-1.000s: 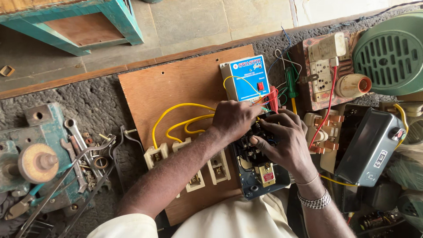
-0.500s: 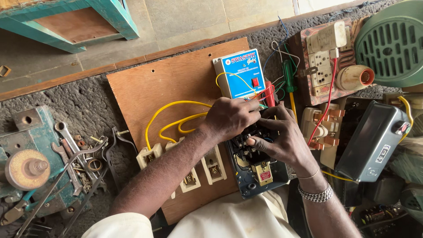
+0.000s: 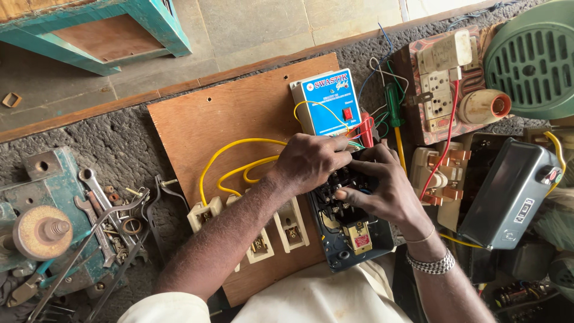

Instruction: The person works on an open electric motor starter unit mounted on a wooden board, routing and connecting a yellow cable into the starter's terminals and tightening connections. They use a red-handled screwdriver to work on the terminal screws and manipulate the wiring and components inside the starter housing throughout the episode.

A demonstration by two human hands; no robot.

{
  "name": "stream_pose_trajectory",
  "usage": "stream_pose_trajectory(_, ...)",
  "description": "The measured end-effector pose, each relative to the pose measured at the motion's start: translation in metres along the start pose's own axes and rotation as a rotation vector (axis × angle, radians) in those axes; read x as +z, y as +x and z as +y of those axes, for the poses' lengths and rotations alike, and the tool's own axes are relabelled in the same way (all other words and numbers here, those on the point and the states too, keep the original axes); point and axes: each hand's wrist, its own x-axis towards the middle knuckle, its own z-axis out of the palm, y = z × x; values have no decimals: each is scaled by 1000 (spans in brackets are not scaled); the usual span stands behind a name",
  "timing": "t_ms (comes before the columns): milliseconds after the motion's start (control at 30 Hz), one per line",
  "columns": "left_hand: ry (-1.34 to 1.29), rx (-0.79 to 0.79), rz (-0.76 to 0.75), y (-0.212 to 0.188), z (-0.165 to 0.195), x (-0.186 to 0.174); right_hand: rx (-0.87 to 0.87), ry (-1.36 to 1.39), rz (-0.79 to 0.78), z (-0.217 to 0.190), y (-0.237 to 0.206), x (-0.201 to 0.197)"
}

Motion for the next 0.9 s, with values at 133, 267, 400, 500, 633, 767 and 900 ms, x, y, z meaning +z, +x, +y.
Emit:
stream_pose_trajectory(133, 21, -47, 0, -1, 3, -1, 56, 187, 56, 1, -3, 8)
stream_pose_trajectory(267, -4, -97, 29, -3, 6, 0, 40, 208, 57, -1, -5, 13)
stream_pose_trajectory(400, 8, -153, 35, -7, 8, 2, -38, 65, 71, -8, -2, 14)
stream_pose_trajectory(500, 29, -183, 84, -13, 10, 5, -93, -113, 108, -19, 2, 18)
stream_pose_trajectory(633, 85, -198, 117, -19, 10, 9, -75, -269, 160, -37, 5, 24)
stream_pose_trajectory(767, 111, -206, 68, -22, 10, 10, -50, -331, 162, -50, 13, 20)
stream_pose_trajectory(900, 115, -206, 77, -28, 12, 6, -15, -267, 34, -59, 22, 8)
